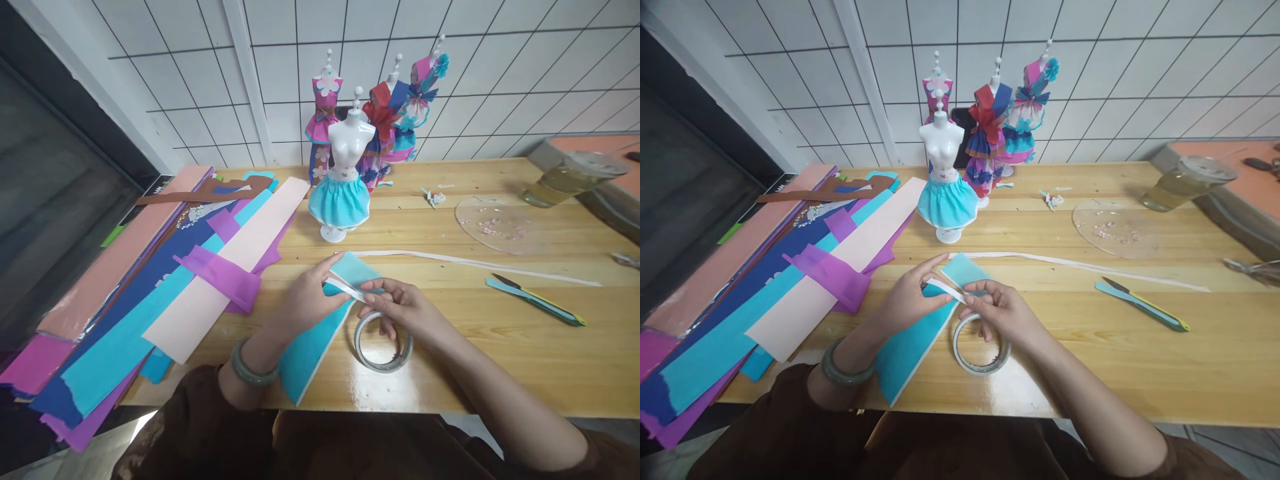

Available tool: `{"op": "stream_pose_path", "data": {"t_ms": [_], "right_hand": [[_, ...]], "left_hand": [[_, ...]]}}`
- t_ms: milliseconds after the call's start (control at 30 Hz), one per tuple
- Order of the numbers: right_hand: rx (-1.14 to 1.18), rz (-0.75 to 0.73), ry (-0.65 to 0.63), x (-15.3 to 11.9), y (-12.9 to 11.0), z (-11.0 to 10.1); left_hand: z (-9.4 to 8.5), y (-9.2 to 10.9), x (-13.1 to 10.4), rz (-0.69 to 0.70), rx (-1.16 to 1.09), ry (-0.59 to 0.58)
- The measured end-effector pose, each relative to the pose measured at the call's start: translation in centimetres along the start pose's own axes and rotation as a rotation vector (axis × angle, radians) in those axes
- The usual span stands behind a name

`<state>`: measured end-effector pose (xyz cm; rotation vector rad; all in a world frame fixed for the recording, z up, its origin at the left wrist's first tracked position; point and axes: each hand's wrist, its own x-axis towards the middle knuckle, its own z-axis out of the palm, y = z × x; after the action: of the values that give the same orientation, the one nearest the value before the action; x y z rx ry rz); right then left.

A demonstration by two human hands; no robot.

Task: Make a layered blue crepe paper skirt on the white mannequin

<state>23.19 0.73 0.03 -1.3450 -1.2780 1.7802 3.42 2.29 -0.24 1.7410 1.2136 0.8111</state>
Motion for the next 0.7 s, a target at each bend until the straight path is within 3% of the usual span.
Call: {"op": "stream_pose_path", "data": {"t_ms": [433, 700], "right_hand": [[-0.095, -0.021, -0.098, 0.0, 0.4, -0.1], [-0.062, -0.045, -0.131, -0.1, 0.4, 0.3]], "left_hand": [[0.5, 0.3, -0.1, 0.023, 0.166, 0.024], [1.2, -0.2, -0.2, 0.18, 0.378, 0.021]]}}
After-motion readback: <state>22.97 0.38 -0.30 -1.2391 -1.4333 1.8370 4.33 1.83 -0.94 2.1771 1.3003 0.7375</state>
